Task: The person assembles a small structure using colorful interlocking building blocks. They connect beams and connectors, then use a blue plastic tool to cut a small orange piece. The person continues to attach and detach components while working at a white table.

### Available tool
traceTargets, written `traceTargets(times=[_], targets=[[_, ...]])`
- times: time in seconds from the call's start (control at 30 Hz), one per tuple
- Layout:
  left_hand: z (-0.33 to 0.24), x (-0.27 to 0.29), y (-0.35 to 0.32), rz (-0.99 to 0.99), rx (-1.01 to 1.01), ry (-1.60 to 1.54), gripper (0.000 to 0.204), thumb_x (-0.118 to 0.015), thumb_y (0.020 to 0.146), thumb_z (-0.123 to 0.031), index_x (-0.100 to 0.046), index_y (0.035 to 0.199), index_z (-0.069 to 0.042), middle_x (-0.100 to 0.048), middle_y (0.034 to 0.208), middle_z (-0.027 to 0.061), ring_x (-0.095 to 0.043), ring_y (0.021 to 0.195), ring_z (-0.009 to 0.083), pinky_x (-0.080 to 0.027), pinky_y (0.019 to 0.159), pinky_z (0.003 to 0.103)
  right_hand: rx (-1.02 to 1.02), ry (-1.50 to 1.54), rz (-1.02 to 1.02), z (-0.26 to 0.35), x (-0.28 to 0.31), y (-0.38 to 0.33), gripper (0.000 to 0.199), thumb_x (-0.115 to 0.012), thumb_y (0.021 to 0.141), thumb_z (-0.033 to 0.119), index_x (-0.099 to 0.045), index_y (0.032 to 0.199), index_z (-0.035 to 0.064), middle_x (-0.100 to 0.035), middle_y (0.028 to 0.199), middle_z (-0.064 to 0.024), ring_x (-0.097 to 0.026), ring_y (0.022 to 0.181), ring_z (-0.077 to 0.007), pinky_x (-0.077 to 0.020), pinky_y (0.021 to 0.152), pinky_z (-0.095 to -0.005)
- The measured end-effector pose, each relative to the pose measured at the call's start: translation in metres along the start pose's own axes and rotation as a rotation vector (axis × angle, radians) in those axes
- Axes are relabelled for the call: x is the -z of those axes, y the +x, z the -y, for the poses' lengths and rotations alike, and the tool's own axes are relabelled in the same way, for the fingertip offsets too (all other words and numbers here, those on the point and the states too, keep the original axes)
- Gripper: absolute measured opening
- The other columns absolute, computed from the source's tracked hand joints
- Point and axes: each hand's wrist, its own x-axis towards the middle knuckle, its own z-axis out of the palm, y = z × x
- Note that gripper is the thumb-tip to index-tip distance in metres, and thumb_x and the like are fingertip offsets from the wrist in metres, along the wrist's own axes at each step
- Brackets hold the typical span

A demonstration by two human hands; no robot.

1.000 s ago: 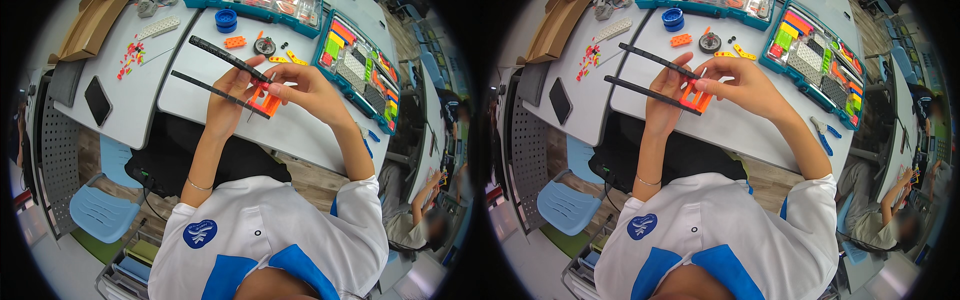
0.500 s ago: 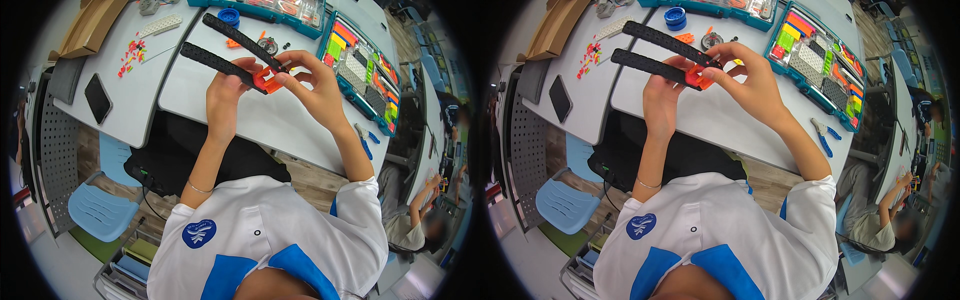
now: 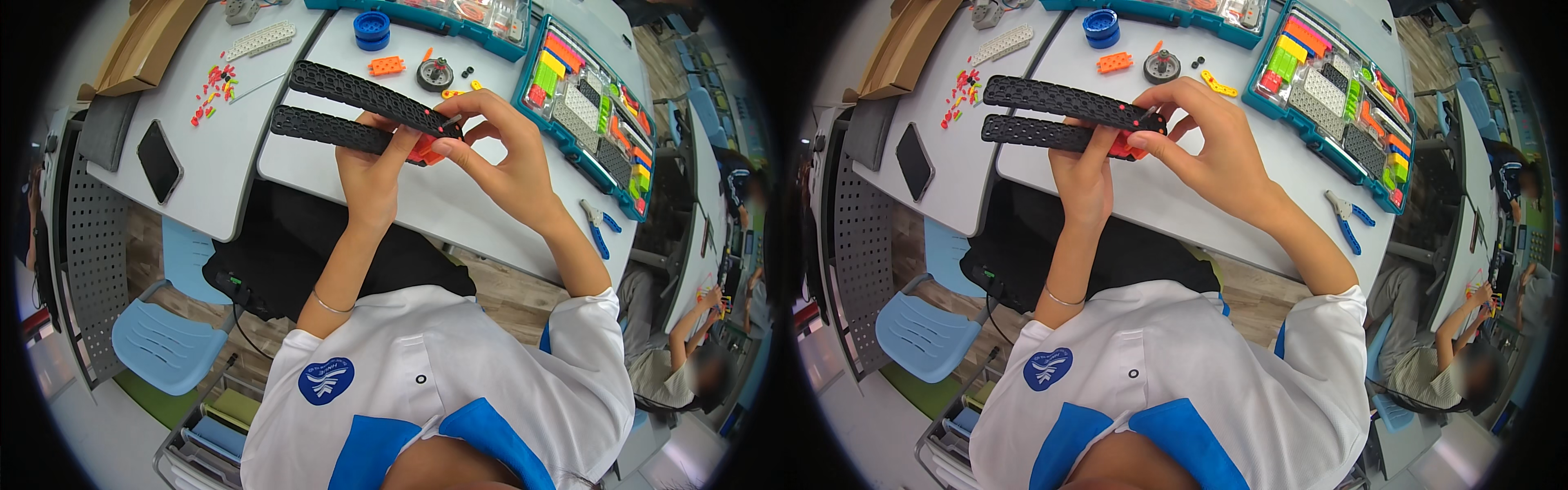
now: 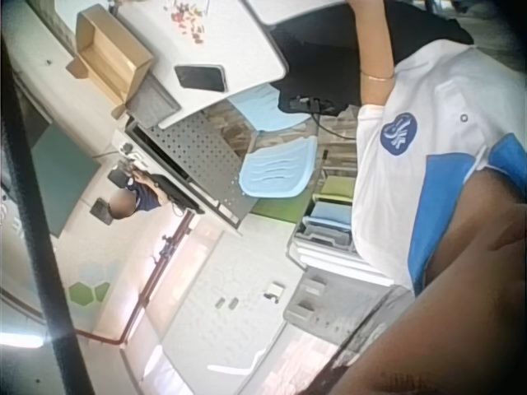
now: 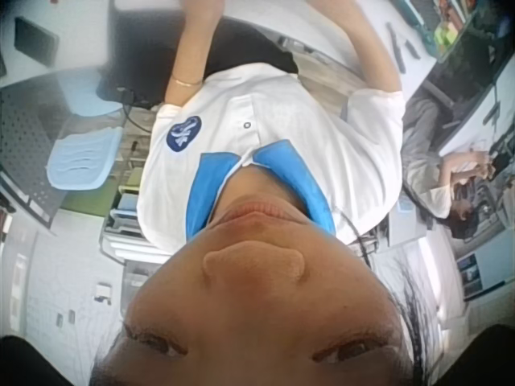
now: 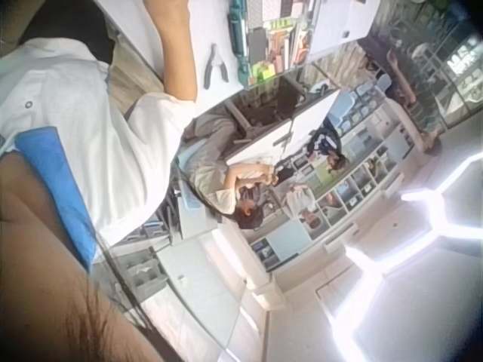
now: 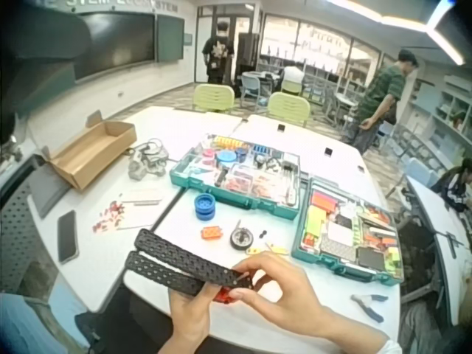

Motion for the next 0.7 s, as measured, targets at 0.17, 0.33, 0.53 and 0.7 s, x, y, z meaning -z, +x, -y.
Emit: traceTargets(times=[0.17, 0.33, 0.53, 0.7], targets=[[-0.004, -0.001, 0.001, 0.035, 0.005, 0.007, 0.014, -0.069, 0.093, -0.009, -0.066, 0.102, 0.001, -0.070, 0.094, 0.0080, -0.066, 0.085, 0.0107, -0.053, 0.077, 0.026, 0.001, 0.003, -0.002, -0.001, -0.001, 0.000, 0.031, -0.077, 0.084, 0.013, -0.064, 0.110, 0.0009, -0.069, 0.101, -0.0069, -0.066, 0.087, -0.0159, -0.0531, 0.067, -0.0258], [-0.005, 0.005, 0.004, 0.095, 0.087, 0.053, 0.028, -0.069, 0.093, -0.011, -0.061, 0.115, 0.003, -0.069, 0.104, 0.0103, -0.064, 0.097, 0.0134, -0.051, 0.085, 0.029, -0.092, 0.083, -0.046, -0.010, -0.001, 0.001, 0.032, -0.075, 0.087, 0.014, -0.064, 0.112, -0.0007, -0.069, 0.097, -0.0073, -0.066, 0.088, -0.0143, -0.0550, 0.070, -0.0269], [-0.010, 0.002, 0.003, 0.122, 0.123, 0.092, 0.038, -0.071, 0.092, -0.013, -0.058, 0.122, 0.007, -0.064, 0.118, 0.0143, -0.063, 0.109, 0.0208, -0.054, 0.092, 0.036, -0.217, 0.240, -0.126, -0.016, 0.004, 0.005, 0.030, -0.072, 0.091, 0.018, -0.064, 0.113, -0.0015, -0.066, 0.098, -0.0078, -0.064, 0.094, -0.0119, -0.0564, 0.073, -0.0265], [-0.014, 0.001, 0.005, 0.144, 0.137, 0.105, 0.036, -0.070, 0.093, -0.012, -0.059, 0.122, 0.007, -0.064, 0.118, 0.0146, -0.063, 0.110, 0.0212, -0.056, 0.091, 0.037, -0.185, 0.277, -0.074, -0.017, 0.005, 0.006, 0.032, -0.074, 0.089, 0.018, -0.064, 0.113, -0.0018, -0.066, 0.104, -0.0085, -0.064, 0.098, -0.0138, -0.0559, 0.078, -0.0285]])
